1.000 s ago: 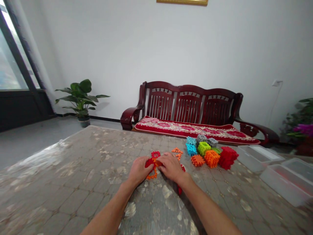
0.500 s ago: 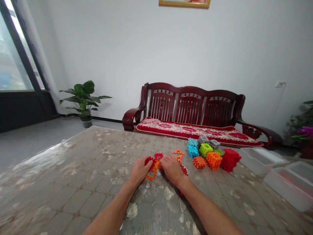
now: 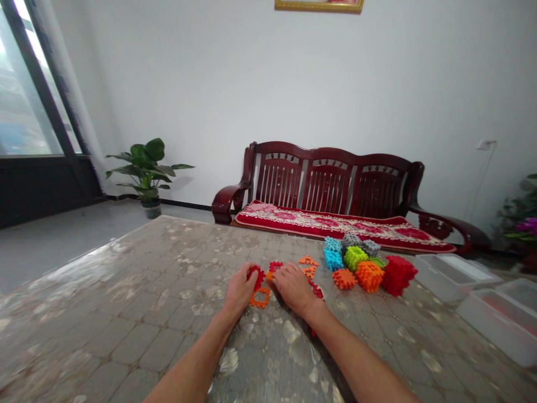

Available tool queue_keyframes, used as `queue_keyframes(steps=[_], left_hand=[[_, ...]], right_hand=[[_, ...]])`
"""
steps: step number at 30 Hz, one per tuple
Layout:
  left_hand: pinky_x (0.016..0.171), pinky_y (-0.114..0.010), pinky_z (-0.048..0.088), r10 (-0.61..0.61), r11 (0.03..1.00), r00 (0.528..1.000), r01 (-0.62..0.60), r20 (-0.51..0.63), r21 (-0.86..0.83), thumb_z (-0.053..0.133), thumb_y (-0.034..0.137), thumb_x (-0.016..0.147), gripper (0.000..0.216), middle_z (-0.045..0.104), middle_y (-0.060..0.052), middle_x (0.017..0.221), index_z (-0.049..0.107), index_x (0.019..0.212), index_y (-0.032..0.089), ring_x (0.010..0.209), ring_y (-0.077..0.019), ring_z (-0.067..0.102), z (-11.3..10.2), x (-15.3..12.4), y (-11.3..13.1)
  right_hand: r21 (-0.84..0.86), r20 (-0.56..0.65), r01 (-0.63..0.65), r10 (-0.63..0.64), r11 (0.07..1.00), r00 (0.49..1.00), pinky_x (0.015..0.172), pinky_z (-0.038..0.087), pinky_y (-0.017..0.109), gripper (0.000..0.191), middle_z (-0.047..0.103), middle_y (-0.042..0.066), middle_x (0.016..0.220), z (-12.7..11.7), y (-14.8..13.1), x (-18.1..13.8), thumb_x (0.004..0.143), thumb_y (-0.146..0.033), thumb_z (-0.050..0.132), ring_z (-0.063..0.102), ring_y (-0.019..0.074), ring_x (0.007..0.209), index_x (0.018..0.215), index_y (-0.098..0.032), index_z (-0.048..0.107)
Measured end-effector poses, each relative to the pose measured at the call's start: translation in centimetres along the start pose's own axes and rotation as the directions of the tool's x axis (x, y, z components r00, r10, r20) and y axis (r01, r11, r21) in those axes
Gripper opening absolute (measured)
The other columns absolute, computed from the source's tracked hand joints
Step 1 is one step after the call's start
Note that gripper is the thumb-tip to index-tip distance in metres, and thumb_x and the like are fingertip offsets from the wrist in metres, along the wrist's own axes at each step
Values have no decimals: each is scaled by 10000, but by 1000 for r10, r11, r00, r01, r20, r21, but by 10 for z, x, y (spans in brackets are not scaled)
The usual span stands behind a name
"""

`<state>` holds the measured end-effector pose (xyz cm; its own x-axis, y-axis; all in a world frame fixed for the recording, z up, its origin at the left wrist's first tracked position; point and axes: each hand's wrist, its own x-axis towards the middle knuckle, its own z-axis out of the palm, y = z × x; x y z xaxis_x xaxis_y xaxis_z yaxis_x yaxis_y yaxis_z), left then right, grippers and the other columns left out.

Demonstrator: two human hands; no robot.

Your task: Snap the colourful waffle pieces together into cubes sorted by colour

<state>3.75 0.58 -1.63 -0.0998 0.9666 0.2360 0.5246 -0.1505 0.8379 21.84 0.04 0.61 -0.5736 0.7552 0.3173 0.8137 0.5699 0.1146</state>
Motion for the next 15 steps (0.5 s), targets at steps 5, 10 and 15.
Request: queue_keyframes(steps=[5, 10, 15], left_hand=[[1059, -380, 441, 120, 993, 993, -120, -16, 1, 594, 282, 789, 501, 656, -114, 1280, 593, 1278, 176, 1188, -222, 608, 3, -2, -3], [1141, -470, 348, 235, 964, 972, -235, 21, 122, 668, 344, 773, 453, 599, -104, 1382, 677, 1216, 250, 1321, -275, 503, 3, -6, -2], [1150, -428, 326, 292, 955, 947, -297, 134, 21, 598, 388, 834, 257, 734, -48, 1163, 755, 991, 260, 1246, -250, 557, 0, -6, 4]], right_hand=[[199, -106, -172, 195, 965, 975, 842, 406, 304, 370, 678, 61, 848, -1, 5, 2, 1028, -221, 305, 590, 187, 836, 845, -205, 626], [636, -94, -268, 417, 724, 904, 668, 392, 261, 400, 636, 21, 750, 1, 7, 2, 999, -376, 296, 549, 160, 705, 770, -217, 584], [836, -68, -247, 539, 490, 840, 618, 398, 262, 395, 593, 10, 681, 1, 8, -4, 907, -484, 354, 516, 164, 665, 677, -219, 535]])
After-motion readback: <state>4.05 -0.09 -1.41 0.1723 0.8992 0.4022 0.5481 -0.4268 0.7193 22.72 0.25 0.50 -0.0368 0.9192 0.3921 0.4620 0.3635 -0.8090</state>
